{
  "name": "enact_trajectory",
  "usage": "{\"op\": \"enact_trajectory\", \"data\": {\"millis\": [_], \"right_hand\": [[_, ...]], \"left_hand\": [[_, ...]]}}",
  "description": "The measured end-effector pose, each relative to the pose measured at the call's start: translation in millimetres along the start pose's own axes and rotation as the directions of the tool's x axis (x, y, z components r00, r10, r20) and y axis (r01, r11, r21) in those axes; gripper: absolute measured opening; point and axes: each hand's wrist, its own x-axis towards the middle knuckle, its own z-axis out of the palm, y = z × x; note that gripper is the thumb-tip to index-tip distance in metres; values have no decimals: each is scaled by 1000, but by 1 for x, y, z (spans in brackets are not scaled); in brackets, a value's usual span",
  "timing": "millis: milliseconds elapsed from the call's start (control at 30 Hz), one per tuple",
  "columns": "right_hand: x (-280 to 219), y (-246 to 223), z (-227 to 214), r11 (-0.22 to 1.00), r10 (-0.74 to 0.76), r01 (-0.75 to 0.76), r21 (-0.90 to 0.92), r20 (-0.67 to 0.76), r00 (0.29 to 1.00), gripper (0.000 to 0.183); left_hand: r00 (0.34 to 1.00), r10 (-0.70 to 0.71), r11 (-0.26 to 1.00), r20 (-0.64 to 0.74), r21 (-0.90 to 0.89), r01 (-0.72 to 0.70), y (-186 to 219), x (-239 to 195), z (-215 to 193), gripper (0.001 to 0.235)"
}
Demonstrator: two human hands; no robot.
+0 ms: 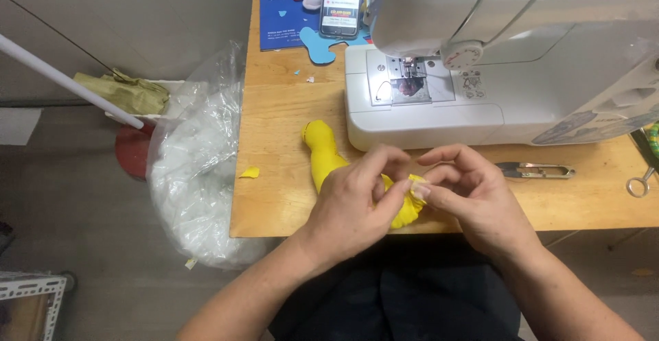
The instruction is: The person stuffs a yellow plush toy with white polyester fiberfill by hand. They repeatedly take handfuls of fiberfill, push them into the toy's opening, and adjust the toy's shape to distribute the stuffing evenly.
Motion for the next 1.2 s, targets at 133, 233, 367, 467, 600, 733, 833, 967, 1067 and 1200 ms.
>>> {"op": "enact_trajectory", "data": {"millis": [133, 233, 367, 467, 600, 733, 833, 967, 1067, 1200], "right_hand": [[-2, -3, 3, 999, 7, -7, -36, -14, 1000, 37], [-2, -9, 8, 995, 30, -36, -94, -61, 998, 36], [4, -3, 6, 979, 1, -10, -203, -45, 999, 24], [13, 14, -2, 993, 0, -12, -119, -102, 995, 29], [8, 7, 9, 999, 41, -46, -26, -147, 988, 38], [8, 7, 7, 996, 83, -87, -17, -147, 986, 38], [11, 13, 0, 992, 122, -117, 52, -100, 988, 36], [13, 11, -7, 986, 151, -144, 80, -89, 985, 32], [13, 17, -10, 984, 174, -169, 60, -89, 981, 27], [14, 21, -14, 990, 121, -131, -45, -184, 975, 21]], "left_hand": [[995, -81, 995, 56, 70, 77, 2, 9, 3, 33], [1000, -16, 999, 13, 39, 15, 1, 11, 10, 29], [1000, -29, 999, 4, -43, 29, 2, 12, 9, 27], [999, -37, 996, -5, -83, 37, -7, 12, 4, 21], [1000, -2, 997, 30, -74, 4, -15, 11, 6, 7], [999, 41, 999, -21, -34, -42, -23, 2, 7, 9], [990, 111, 992, -93, -43, -115, -31, -5, 8, 6], [900, 402, 902, -169, 246, -356, -51, -20, 12, 23], [889, 446, 837, -104, 399, -374, -64, -32, 12, 38], [892, 450, 802, -34, 454, -387, -80, -43, 12, 21]]}}
